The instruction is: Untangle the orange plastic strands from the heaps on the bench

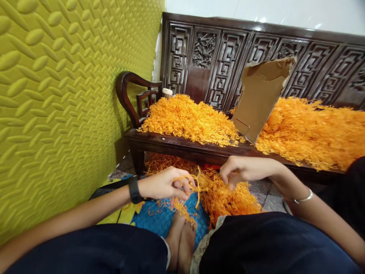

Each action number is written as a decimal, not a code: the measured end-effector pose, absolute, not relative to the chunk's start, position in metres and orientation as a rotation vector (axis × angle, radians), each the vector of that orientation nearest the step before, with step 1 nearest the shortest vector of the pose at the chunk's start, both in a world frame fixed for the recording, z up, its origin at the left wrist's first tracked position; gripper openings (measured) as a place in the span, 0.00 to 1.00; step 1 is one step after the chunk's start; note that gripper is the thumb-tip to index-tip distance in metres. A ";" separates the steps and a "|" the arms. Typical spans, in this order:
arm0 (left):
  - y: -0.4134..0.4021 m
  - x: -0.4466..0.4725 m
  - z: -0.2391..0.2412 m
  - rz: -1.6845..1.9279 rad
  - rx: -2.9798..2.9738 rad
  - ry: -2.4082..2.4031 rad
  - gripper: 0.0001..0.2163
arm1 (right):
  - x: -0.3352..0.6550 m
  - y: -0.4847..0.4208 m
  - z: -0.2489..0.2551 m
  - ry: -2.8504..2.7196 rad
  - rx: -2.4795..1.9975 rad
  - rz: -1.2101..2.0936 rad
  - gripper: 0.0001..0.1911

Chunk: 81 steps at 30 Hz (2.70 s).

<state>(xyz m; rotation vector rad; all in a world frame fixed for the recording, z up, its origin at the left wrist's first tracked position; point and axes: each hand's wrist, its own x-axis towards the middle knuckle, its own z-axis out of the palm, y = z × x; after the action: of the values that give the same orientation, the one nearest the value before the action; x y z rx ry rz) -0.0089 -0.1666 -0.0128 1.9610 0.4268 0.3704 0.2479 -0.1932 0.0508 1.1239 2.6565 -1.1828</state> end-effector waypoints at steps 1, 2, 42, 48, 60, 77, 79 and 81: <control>-0.164 -0.011 -0.013 0.400 1.940 0.440 0.05 | 0.259 -0.188 0.048 2.747 1.316 -1.085 0.10; -0.161 -0.012 -0.014 0.422 1.910 0.448 0.05 | 0.270 -0.181 0.044 2.840 1.534 -0.948 0.11; -0.160 -0.011 0.002 0.735 1.468 0.562 0.19 | 0.185 -0.186 0.029 3.682 1.165 -0.157 0.05; -0.175 -0.005 0.012 0.663 1.768 0.630 0.09 | 0.177 -0.195 0.040 3.619 1.079 -0.012 0.04; -0.210 -0.022 0.059 0.308 2.202 0.408 0.14 | 0.194 -0.248 0.080 3.071 0.834 -0.874 0.13; -0.236 -0.003 0.075 0.076 2.616 0.208 0.13 | 0.224 -0.255 0.097 2.765 0.748 -0.926 0.15; -0.225 -0.010 0.072 0.055 2.668 0.267 0.13 | 0.241 -0.251 0.094 2.771 0.911 -0.908 0.15; -0.208 -0.023 0.064 0.079 2.732 0.445 0.14 | 0.266 -0.242 0.086 2.845 1.287 -0.810 0.15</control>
<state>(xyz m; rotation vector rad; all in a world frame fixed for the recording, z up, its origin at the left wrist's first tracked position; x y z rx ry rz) -0.0233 -0.2083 0.0642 2.7319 0.4447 0.0790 0.2659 -0.2422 0.0865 1.2870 2.8446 -0.8104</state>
